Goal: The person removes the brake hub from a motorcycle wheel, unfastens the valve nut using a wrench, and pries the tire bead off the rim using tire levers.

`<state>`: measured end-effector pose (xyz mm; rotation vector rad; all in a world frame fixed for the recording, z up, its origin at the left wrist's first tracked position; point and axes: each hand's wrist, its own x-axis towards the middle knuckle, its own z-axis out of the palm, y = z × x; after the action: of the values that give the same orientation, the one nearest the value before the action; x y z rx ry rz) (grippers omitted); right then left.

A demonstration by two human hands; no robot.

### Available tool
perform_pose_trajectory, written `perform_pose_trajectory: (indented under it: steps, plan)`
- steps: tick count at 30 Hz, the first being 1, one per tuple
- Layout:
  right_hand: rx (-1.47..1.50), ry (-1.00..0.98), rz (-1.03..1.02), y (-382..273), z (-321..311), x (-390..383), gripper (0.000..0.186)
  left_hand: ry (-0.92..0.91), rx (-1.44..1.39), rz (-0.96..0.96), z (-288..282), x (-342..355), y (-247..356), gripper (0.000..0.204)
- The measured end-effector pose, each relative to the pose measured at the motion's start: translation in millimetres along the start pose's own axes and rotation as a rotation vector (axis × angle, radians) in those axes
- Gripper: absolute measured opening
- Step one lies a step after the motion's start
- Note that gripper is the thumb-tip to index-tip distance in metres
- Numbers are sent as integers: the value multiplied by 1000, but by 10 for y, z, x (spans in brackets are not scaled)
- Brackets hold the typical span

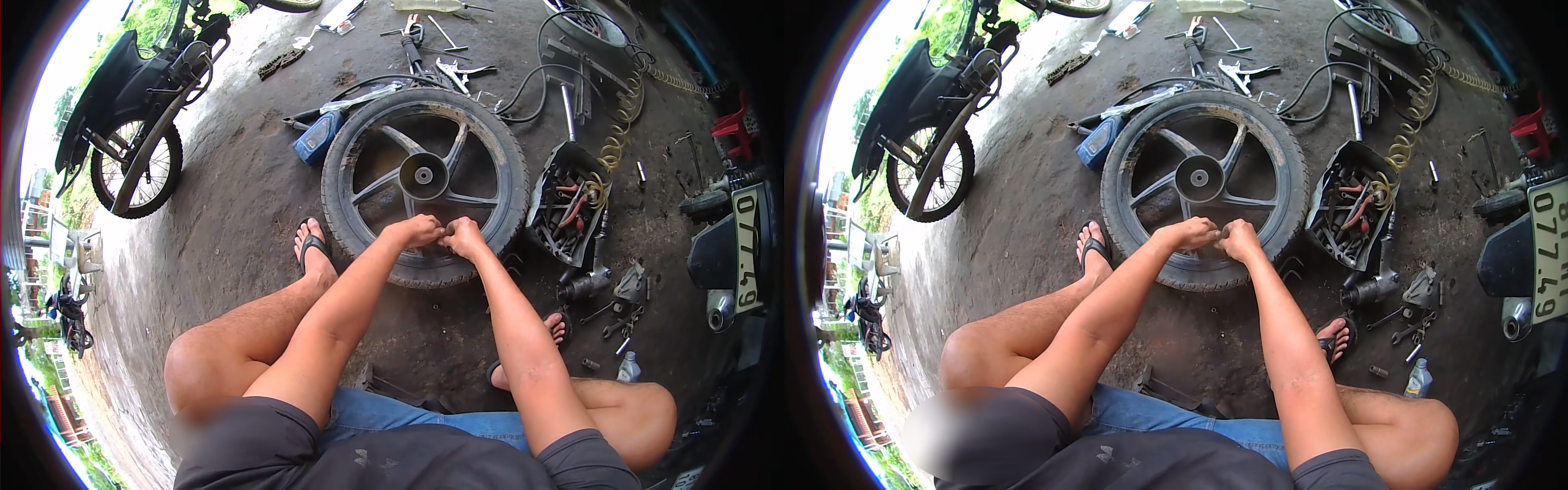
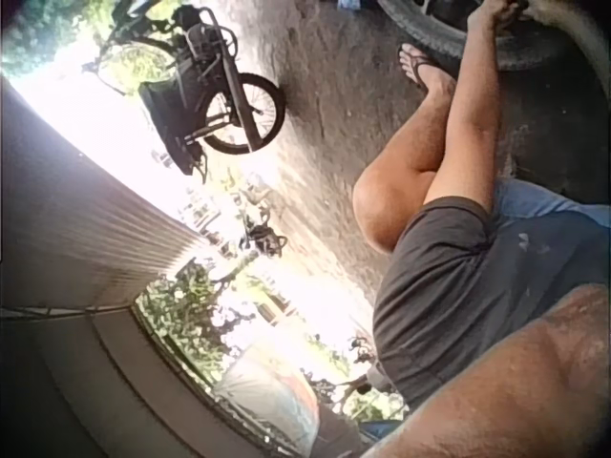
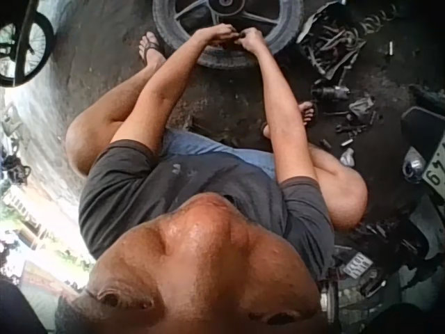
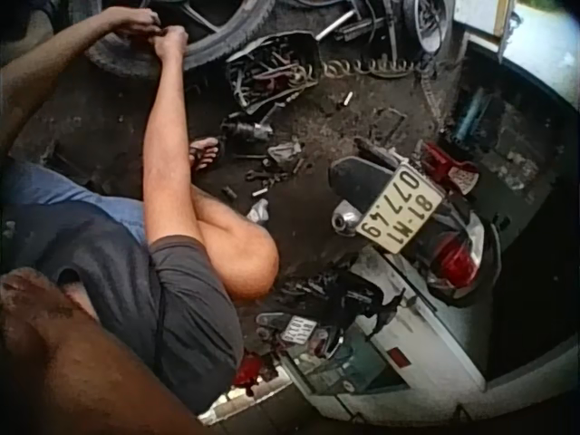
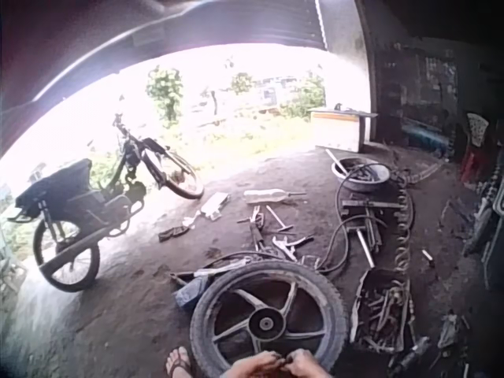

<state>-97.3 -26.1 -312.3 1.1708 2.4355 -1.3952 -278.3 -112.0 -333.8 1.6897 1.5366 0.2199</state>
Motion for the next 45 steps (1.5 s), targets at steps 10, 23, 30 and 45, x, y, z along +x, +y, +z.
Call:
perform_pose_trajectory:
  steps: [10, 23, 30, 45]
  plan:
    - [10, 34, -75, 171, 10, 9, 16, 4, 127, 76, 46, 55, 178, 41]
    - [-4, -6, 20, 23, -44, -3, 32, 55, 110, -288, 319, 211, 124, 35]
    - [-127, 49, 43, 15, 16, 15, 34, 16, 280, -62, 93, 53, 241, 35]
    - [39, -47, 58, 124, -22, 27, 30, 59, -24, -52, 39, -22, 244, 36]
